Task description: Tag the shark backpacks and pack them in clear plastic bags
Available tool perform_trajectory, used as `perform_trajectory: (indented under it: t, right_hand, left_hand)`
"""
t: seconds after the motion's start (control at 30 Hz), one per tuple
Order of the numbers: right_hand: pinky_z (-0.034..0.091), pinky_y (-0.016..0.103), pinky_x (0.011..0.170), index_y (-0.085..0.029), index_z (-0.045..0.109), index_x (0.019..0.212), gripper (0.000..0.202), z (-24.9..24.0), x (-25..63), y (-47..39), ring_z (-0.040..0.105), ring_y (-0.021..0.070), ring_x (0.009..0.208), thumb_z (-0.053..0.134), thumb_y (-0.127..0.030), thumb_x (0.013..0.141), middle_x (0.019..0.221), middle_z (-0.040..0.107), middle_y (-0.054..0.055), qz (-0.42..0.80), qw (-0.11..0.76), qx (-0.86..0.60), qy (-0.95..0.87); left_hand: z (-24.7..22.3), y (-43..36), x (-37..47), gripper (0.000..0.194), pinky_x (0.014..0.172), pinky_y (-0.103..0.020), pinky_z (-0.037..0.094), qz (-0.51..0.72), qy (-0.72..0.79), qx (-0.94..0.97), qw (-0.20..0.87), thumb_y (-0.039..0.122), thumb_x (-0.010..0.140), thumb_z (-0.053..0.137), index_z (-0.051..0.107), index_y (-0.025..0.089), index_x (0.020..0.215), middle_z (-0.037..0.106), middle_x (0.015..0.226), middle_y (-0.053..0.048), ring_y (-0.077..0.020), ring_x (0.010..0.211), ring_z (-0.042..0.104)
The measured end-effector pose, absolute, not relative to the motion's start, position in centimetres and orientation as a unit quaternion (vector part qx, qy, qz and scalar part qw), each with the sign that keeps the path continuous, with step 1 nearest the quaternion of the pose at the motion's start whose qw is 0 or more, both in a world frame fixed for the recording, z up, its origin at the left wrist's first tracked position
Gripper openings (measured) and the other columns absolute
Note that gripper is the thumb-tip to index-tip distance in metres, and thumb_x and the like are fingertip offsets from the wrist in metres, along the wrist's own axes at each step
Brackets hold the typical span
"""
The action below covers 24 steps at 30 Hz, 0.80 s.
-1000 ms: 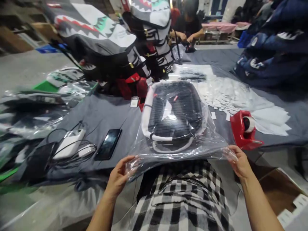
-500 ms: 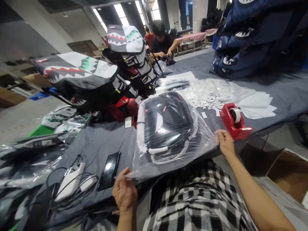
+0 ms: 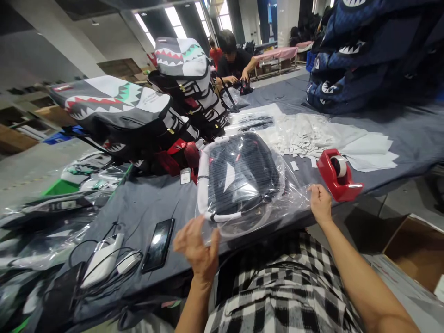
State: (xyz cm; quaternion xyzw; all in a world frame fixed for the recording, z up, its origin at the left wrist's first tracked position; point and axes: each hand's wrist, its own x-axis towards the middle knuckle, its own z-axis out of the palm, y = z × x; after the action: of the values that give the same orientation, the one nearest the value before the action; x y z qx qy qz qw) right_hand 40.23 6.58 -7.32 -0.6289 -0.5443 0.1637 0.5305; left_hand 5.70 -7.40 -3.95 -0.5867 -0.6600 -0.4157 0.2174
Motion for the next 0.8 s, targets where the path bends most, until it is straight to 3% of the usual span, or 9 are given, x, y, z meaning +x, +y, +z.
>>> perform_trajectory:
  t: [0.07, 0.17, 0.3, 0.57, 0.7, 0.8]
  right_hand:
    - [0.041, 0.029, 0.057, -0.021, 0.058, 0.079, 0.047, -7.0, 40.2, 6.5, 0.047, 0.0159, 0.052, 0.042, -0.064, 0.09, 0.056, 0.05, -0.002, 0.159, 0.535, -0.631, -0.539]
    - [0.04, 0.028, 0.054, -0.022, 0.056, 0.079, 0.046, -6.8, 40.2, 6.5, 0.045, 0.0155, 0.049, 0.042, -0.064, 0.091, 0.052, 0.046, -0.004, 0.18, 0.537, -0.628, -0.534]
    - [0.039, 0.028, 0.052, -0.022, 0.056, 0.079, 0.046, -6.9, 40.2, 6.4, 0.045, 0.0154, 0.048, 0.043, -0.065, 0.091, 0.05, 0.044, -0.005, 0.199, 0.539, -0.621, -0.534]
    - [0.039, 0.029, 0.051, -0.024, 0.055, 0.079, 0.048, -6.4, 40.1, 6.1, 0.044, 0.0154, 0.045, 0.044, -0.069, 0.089, 0.048, 0.043, -0.005, 0.224, 0.547, -0.615, -0.522]
    - [0.037, 0.029, 0.047, -0.024, 0.053, 0.08, 0.048, -6.2, 40.3, 6.0, 0.043, 0.0155, 0.04, 0.043, -0.07, 0.089, 0.045, 0.041, -0.006, 0.252, 0.541, -0.606, -0.525]
    - [0.039, 0.029, 0.052, -0.024, 0.055, 0.079, 0.045, -6.3, 40.5, 6.8, 0.048, 0.0172, 0.046, 0.042, -0.066, 0.091, 0.046, 0.044, -0.004, 0.209, 0.526, -0.62, -0.542]
  left_hand:
    - [-2.4, -6.3, 7.8, 0.041, 0.114, -0.052, 0.023, -0.351, -0.61, -0.689, 0.174, 0.046, 0.091, 0.064, 0.06, 0.02, 0.121, 0.069, 0.107, -0.011, -0.0294, 0.114, 0.057]
    - [-1.0, -4.8, 9.5, 0.039, 0.113, -0.053, 0.025, -0.315, -0.608, -0.715, 0.141, 0.053, 0.083, 0.071, 0.064, 0.019, 0.102, 0.066, 0.099, -0.009, -0.0289, 0.106, 0.057]
    - [-0.5, -4.2, 9.3, 0.022, 0.109, -0.051, 0.029, -0.306, -0.598, -0.732, 0.114, 0.038, 0.083, 0.075, 0.062, 0.021, 0.086, 0.062, 0.099, -0.008, -0.0269, 0.106, 0.054]
    - [-0.6, -5.3, 7.7, 0.014, 0.099, -0.046, 0.033, -0.301, -0.598, -0.742, 0.031, 0.032, 0.093, 0.064, 0.063, 0.022, 0.084, 0.067, 0.106, -0.007, -0.0262, 0.108, 0.053]
    - [-0.2, -3.9, 6.7, 0.02, 0.098, -0.045, 0.033, -0.339, -0.569, -0.75, 0.003, 0.033, 0.097, 0.057, 0.067, 0.024, 0.083, 0.07, 0.095, -0.004, -0.0232, 0.101, 0.057]
    - [0.5, -1.8, 5.9, 0.022, 0.094, -0.041, 0.037, -0.33, -0.55, -0.763, -0.076, 0.033, 0.097, 0.055, 0.066, 0.023, 0.08, 0.07, 0.092, -0.004, -0.0213, 0.095, 0.059]
